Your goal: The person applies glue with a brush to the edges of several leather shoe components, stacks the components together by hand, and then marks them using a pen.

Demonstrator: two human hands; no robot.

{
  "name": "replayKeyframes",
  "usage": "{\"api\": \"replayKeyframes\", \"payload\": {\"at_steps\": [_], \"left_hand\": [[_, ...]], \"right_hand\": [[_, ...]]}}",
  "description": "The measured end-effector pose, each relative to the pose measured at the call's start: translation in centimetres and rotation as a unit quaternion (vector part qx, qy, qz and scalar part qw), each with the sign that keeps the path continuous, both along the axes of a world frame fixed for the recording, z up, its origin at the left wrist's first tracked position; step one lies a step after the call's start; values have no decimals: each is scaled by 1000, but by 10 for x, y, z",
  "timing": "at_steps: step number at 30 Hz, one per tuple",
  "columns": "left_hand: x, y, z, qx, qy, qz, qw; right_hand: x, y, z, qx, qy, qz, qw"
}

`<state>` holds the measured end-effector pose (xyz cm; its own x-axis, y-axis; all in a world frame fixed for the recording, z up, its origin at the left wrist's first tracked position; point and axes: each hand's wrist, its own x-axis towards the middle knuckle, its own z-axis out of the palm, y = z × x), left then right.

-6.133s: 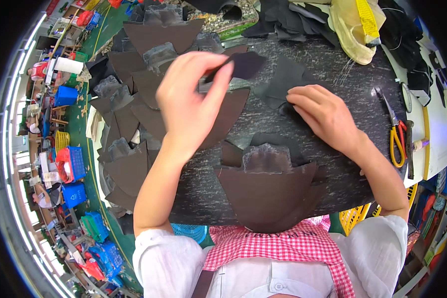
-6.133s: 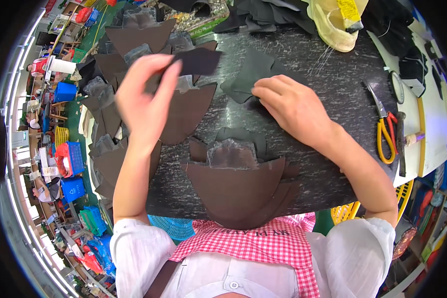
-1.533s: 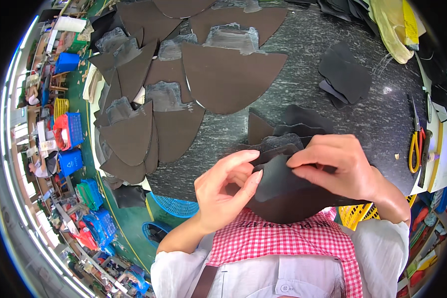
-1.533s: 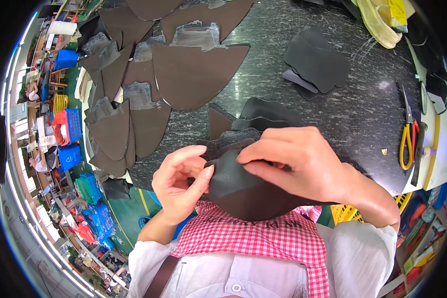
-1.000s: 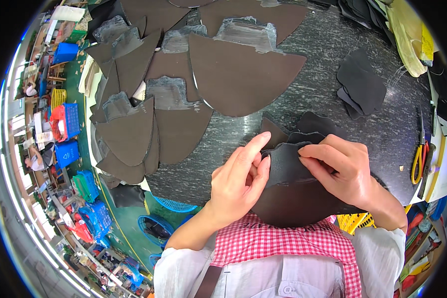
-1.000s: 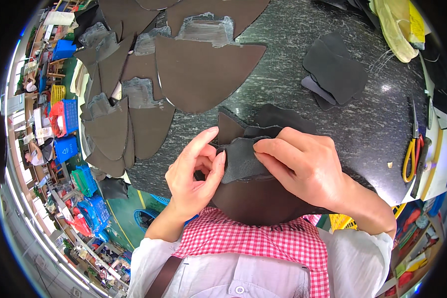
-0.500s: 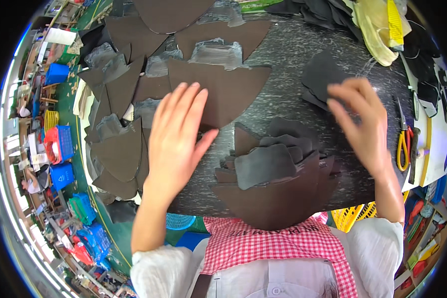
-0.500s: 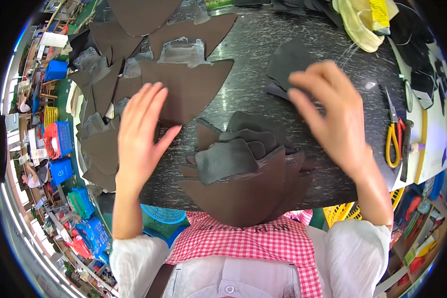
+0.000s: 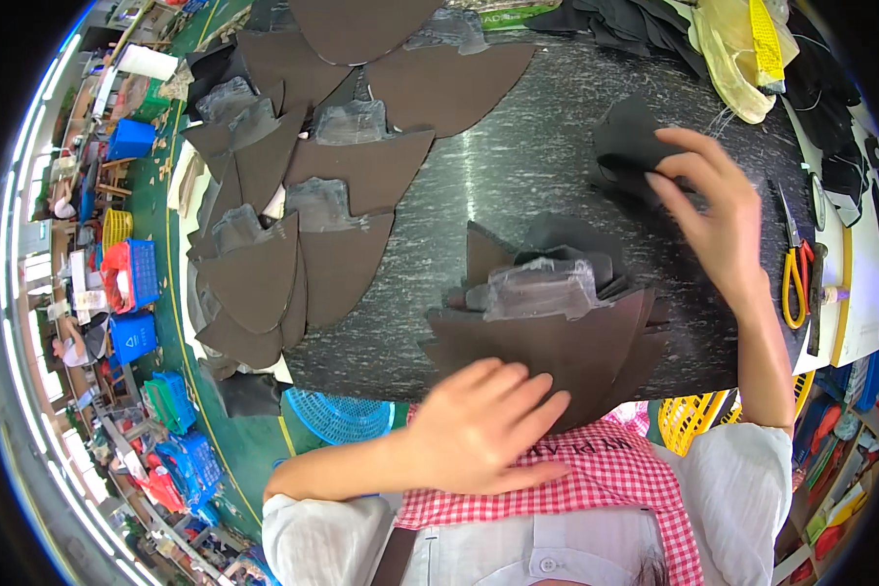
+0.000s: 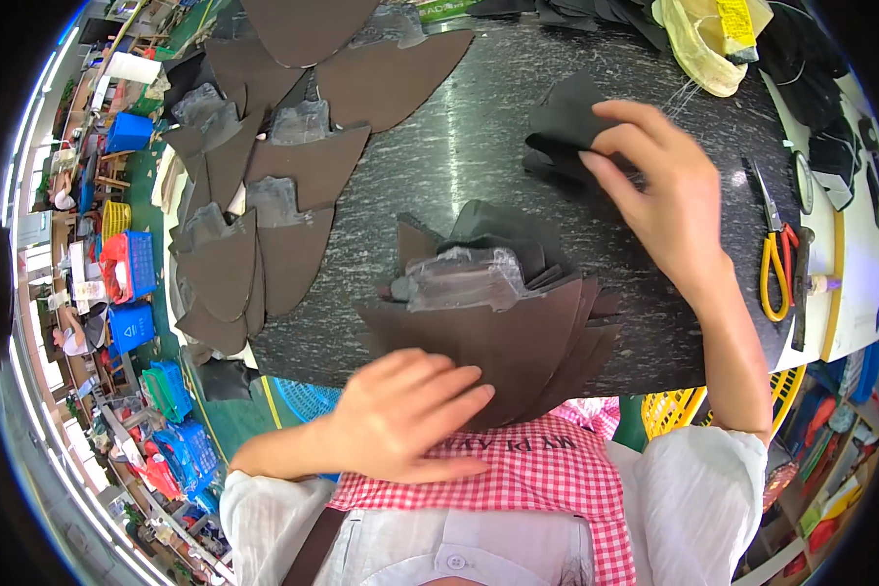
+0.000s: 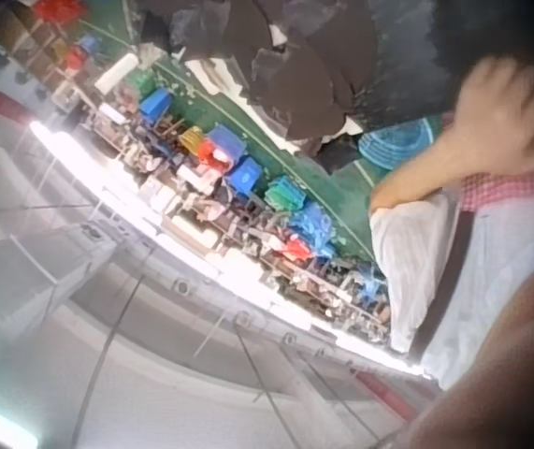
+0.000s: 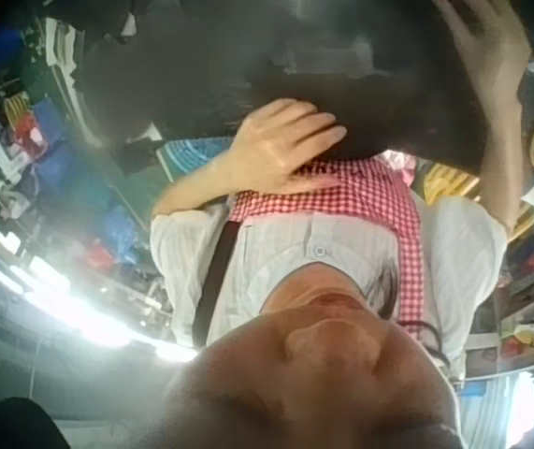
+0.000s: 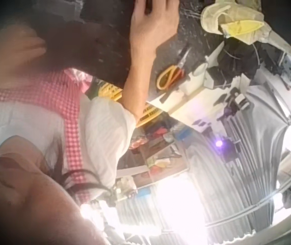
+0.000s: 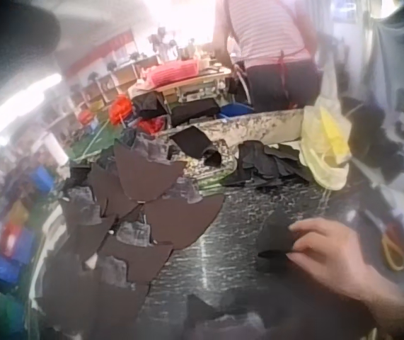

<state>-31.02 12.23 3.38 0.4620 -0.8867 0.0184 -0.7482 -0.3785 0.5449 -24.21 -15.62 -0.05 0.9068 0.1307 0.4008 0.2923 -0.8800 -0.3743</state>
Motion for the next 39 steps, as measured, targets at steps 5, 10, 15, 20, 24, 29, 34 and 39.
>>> {"api": "replayKeyframes", "payload": {"at_steps": [5,10,15,20,24,29,34,39], "left_hand": [[6,-10,-26,-392,428,218,784],[-5,-5,-33,-355,512,277,732],[31,10,-20,-175,350,267,881],[45,3,-37,-210,261,340,879],[46,1,-42,-191,256,344,883],[50,2,-43,-189,272,343,879],[54,2,-41,-179,281,344,878],[60,-2,-38,-149,263,343,889]], "right_hand": [[-56,33,21,448,132,149,871],[-85,62,-11,555,161,195,792],[-73,62,-1,350,142,97,921],[-51,69,-11,223,73,114,965],[-52,70,-14,206,63,92,972],[-50,71,-15,200,76,93,972],[-48,73,-15,184,77,97,975],[-47,73,-11,141,78,101,982]]}}
